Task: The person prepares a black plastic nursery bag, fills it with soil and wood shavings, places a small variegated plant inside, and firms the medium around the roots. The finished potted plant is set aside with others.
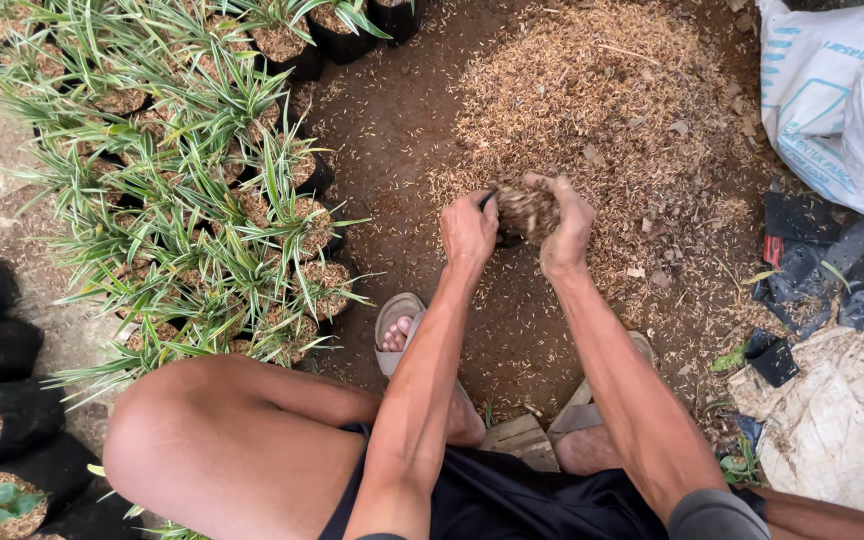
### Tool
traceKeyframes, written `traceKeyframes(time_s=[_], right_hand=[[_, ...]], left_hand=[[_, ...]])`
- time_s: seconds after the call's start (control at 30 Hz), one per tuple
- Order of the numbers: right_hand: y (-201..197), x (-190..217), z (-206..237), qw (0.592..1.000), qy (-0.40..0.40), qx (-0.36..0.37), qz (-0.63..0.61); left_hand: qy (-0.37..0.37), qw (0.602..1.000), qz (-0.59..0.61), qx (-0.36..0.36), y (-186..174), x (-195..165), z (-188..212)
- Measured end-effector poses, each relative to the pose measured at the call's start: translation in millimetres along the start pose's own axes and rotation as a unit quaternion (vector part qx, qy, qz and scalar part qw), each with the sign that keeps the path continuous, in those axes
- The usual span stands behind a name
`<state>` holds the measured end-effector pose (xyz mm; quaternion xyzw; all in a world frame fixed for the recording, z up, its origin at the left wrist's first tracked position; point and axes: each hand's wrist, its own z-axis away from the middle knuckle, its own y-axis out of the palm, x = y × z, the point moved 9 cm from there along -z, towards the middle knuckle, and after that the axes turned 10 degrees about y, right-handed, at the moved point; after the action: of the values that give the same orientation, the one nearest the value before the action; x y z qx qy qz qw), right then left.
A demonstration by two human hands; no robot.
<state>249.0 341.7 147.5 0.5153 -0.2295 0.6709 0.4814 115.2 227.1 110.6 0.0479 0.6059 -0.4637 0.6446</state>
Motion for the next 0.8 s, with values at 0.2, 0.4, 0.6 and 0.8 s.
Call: traceKeyframes(time_s=[0.2, 0.4, 0.6, 0.8], right_hand=[[1.7, 15.0, 8.9, 0.986, -0.088, 0.091, 0.106], [-24.4, 25.8, 3.0, 0.971, -0.056, -0.023, 0.233], [8.1, 21.7, 3.9, 0.844, -0.093, -0.005, 0.529], [54.0, 14.3, -1.4, 0.733, -0.184, 0.000, 0.655]], left_hand=[[0.033, 0.999, -0.011, -0.025, -7.0, 3.6, -1.2], [0.029, 0.999, -0.018, -0.032, -12.3, 5.7, 0.6], [0.026, 0.999, -0.021, -0.028, -9.1, 8.3, 0.5], [0.058, 0.998, -0.028, 0.019, -3.4, -1.3, -1.0]])
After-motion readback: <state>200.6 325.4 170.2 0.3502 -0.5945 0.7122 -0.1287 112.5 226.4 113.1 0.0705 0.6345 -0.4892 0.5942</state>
